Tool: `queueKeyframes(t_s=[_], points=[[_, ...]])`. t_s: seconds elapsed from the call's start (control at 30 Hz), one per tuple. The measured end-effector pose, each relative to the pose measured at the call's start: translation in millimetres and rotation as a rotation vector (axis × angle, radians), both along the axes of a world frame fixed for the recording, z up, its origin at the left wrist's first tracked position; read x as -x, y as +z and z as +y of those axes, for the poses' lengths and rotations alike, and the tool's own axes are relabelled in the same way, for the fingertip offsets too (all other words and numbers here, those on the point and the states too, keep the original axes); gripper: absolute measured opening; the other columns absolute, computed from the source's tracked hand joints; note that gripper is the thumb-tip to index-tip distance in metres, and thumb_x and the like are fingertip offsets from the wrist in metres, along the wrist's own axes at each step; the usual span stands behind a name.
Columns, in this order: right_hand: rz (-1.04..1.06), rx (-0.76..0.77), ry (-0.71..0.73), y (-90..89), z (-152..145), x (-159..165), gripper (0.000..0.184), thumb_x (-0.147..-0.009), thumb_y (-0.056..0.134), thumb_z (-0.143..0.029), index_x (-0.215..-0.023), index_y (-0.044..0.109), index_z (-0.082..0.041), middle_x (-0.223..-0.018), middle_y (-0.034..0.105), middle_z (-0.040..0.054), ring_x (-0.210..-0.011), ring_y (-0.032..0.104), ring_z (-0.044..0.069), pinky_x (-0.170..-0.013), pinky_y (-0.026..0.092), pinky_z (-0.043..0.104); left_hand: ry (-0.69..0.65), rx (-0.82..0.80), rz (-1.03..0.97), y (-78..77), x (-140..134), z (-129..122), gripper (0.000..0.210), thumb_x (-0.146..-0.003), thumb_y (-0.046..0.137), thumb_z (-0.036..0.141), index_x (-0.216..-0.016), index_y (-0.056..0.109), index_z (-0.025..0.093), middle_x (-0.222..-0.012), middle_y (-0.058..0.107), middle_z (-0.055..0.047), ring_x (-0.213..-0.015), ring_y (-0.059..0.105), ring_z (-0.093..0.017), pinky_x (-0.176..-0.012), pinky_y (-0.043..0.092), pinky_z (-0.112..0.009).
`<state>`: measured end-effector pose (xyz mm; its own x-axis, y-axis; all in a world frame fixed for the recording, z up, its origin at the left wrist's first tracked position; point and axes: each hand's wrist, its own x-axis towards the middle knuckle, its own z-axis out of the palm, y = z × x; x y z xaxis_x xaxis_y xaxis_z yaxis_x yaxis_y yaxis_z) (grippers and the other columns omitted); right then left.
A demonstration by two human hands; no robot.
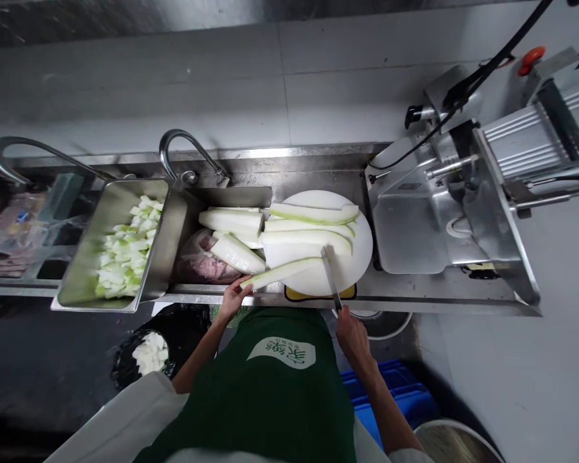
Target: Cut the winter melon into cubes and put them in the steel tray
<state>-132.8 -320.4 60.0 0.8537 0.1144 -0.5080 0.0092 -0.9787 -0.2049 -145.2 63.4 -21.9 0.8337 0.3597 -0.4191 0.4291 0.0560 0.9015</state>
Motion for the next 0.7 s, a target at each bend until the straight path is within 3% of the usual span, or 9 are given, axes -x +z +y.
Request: queueKeyframes(t_s=[0.27, 0.7], points=[[0.012, 0.035, 0.081, 2.8, 2.1, -1.4, 0.026, -0.108, 0.028, -0.024, -0.099, 0.051, -0.018, -0.073, 0.067, 0.0061, -0.068, 0.068, 0.02, -0.056, 0.023, 0.028, 0.034, 0.029, 0.033, 2.2, 3.6, -2.8, 0.076, -0.065, 0.081, 0.068, -0.117, 0.062, 0.015, -0.093, 0.072, -0.004, -0.064, 0.066, -0.014, -0.064, 0.058, -0.03], [0.084, 0.063, 0.122, 14.4, 19.0, 3.0, 0.026, -0.107, 0.03, -0.024, -0.1, 0.053, -0.017, -0.076, 0.069, 0.0073, -0.073, 0.07, 0.021, -0.058, 0.029, 0.028, -0.02, -0.01, 0.014, 3.7, 10.1, -3.1, 0.063, -0.07, 0.077, 0.065, -0.106, 0.053, 0.018, -0.079, 0.067, 0.002, -0.058, 0.063, -0.011, -0.053, 0.049, -0.023]])
